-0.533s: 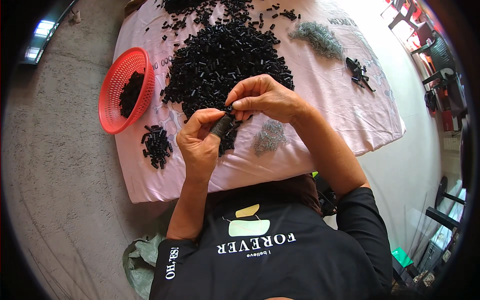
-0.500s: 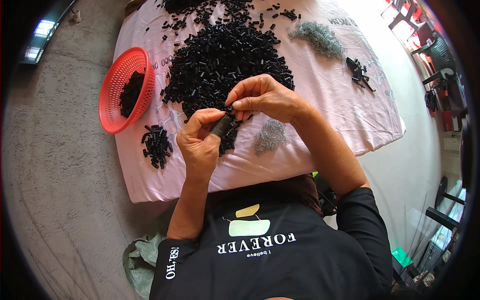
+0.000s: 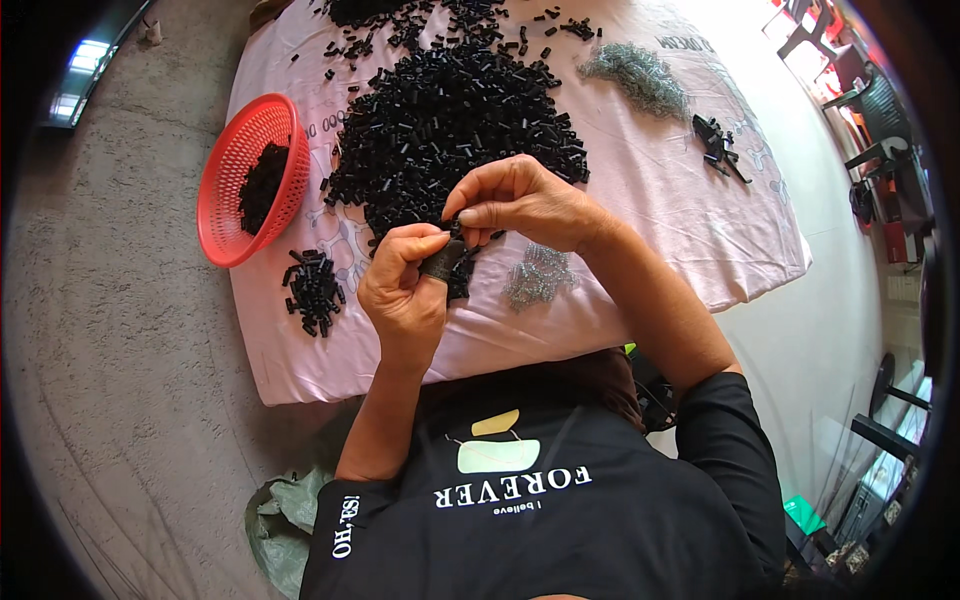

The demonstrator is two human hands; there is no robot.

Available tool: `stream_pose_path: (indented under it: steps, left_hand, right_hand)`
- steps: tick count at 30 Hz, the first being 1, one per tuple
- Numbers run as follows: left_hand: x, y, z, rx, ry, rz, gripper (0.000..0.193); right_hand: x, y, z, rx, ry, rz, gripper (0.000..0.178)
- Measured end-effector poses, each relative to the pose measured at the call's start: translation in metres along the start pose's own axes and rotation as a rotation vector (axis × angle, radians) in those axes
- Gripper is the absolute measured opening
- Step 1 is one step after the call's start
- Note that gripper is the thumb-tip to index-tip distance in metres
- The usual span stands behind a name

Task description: Manually assemble small plastic and metal components at a workbench.

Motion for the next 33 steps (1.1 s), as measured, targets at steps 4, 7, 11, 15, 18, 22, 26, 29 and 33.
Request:
stream_pose_path:
  steps: [4, 7, 11, 15, 18, 22, 26, 29, 33]
  left_hand:
    - [-0.001, 0.001, -0.001, 0.031, -0.049, -0.027, 0.026]
    - [-0.004, 0.000, -0.001, -0.058, -0.043, -0.045, 0.025]
    - [-0.004, -0.001, -0.007, -0.084, -0.113, -0.061, 0.024]
    - [-0.008, -0.003, 0.007, -0.269, -0.020, -0.073, 0.034]
    - [-0.013, 0.000, 0.024, -0.423, 0.081, -0.130, 0.042]
    - [-0.016, 0.000, 0.031, -0.504, 0.132, -0.211, 0.049]
    - [-0.016, 0.003, 0.037, -0.539, 0.168, -0.242, 0.051]
    - [-0.017, 0.002, 0.036, -0.560, 0.170, -0.249, 0.048]
    - [-0.016, 0.003, 0.035, -0.552, 0.160, -0.257, 0.043]
  right_hand:
    - [-0.001, -0.002, 0.005, -0.047, 0.008, 0.005, 0.017]
    - [-0.001, -0.003, 0.008, -0.074, 0.023, 0.012, 0.018]
    - [-0.001, -0.004, 0.008, -0.068, 0.039, 0.020, 0.018]
    - [-0.002, 0.001, 0.007, -0.173, 0.023, -0.005, 0.020]
    - [-0.001, 0.001, 0.008, -0.179, 0.028, -0.011, 0.023]
    - [-0.001, 0.005, 0.007, -0.180, 0.024, -0.009, 0.024]
    - [-0.001, 0.007, 0.009, -0.198, 0.032, -0.033, 0.025]
    - [-0.002, 0.006, 0.011, -0.203, 0.041, -0.024, 0.021]
    - [-0.001, 0.005, 0.012, -0.160, 0.034, -0.004, 0.017]
Point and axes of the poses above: each hand's wrist, its own x-axis away from the middle knuckle, its own y-axis out of the palm, z = x × y, the point moved 7 cm from there along -x, towards the middle knuckle, and after that the axes turned 14 degrees about -x, right-handed, at the moved point
